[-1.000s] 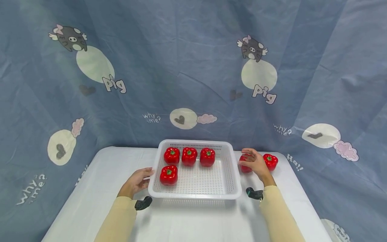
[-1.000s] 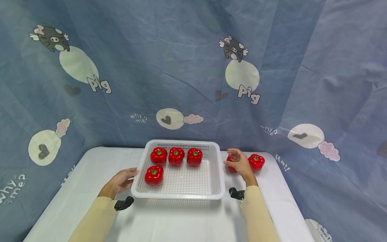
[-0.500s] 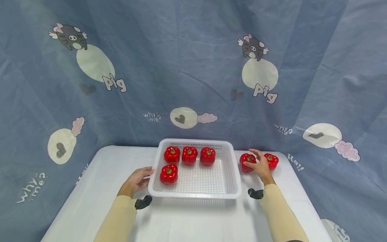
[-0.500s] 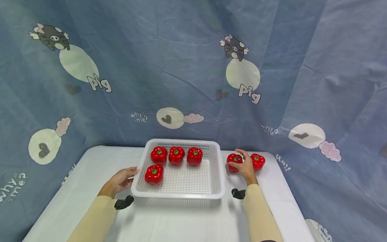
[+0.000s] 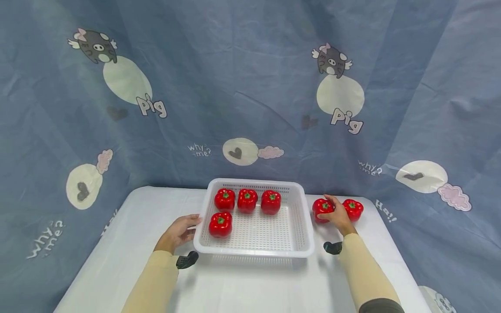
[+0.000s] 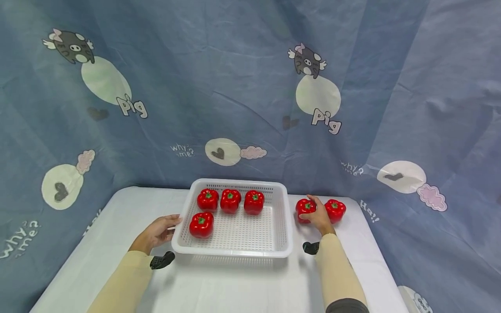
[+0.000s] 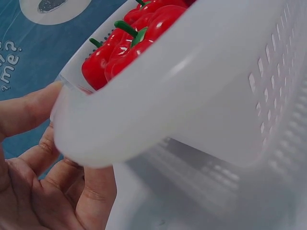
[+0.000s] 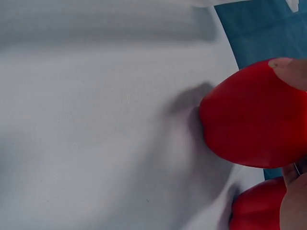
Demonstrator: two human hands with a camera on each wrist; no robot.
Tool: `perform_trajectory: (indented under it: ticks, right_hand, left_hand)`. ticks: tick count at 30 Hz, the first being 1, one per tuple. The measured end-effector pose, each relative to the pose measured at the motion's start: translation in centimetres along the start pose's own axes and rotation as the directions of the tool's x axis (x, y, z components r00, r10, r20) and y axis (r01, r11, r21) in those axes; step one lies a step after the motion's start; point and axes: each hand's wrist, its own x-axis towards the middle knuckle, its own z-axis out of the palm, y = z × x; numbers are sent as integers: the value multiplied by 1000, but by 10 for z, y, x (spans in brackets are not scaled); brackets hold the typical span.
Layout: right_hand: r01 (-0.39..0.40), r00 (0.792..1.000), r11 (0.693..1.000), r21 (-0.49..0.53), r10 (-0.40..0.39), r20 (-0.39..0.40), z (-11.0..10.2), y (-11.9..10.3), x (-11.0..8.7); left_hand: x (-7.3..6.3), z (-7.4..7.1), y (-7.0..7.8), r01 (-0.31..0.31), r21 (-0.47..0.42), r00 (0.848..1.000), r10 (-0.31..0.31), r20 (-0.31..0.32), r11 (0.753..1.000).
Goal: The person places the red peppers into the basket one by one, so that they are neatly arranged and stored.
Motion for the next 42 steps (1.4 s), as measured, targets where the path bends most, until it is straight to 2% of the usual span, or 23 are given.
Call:
perform_trajectory:
  ticks: [9,18,24,35,42]
  right_hand:
    - [-64,997,997,-52,66,30,-1,-2,-1]
    - [-47,998,994,-98,52,42,-3,2,-2]
    - [-40,999,996,-84,42,19,-3,2,-5]
    - [-85,996,993,-79,84,-24,1,0,-11]
    - [-67,998,994,-91,65,-24,0,-2,-13]
  left_hand:
    - [-3,2,3,14,3,1000,-14,-19,1000]
    - [-3,1,3,14,9,1000,-14,-14,1000]
    - [-2,0,3,14,13,1000,-14,-7,1000]
    - [-5,0,4,10,24,1000,-10,-11,1000]
    - [-3,1,4,24,15,1000,-24,-20,1000]
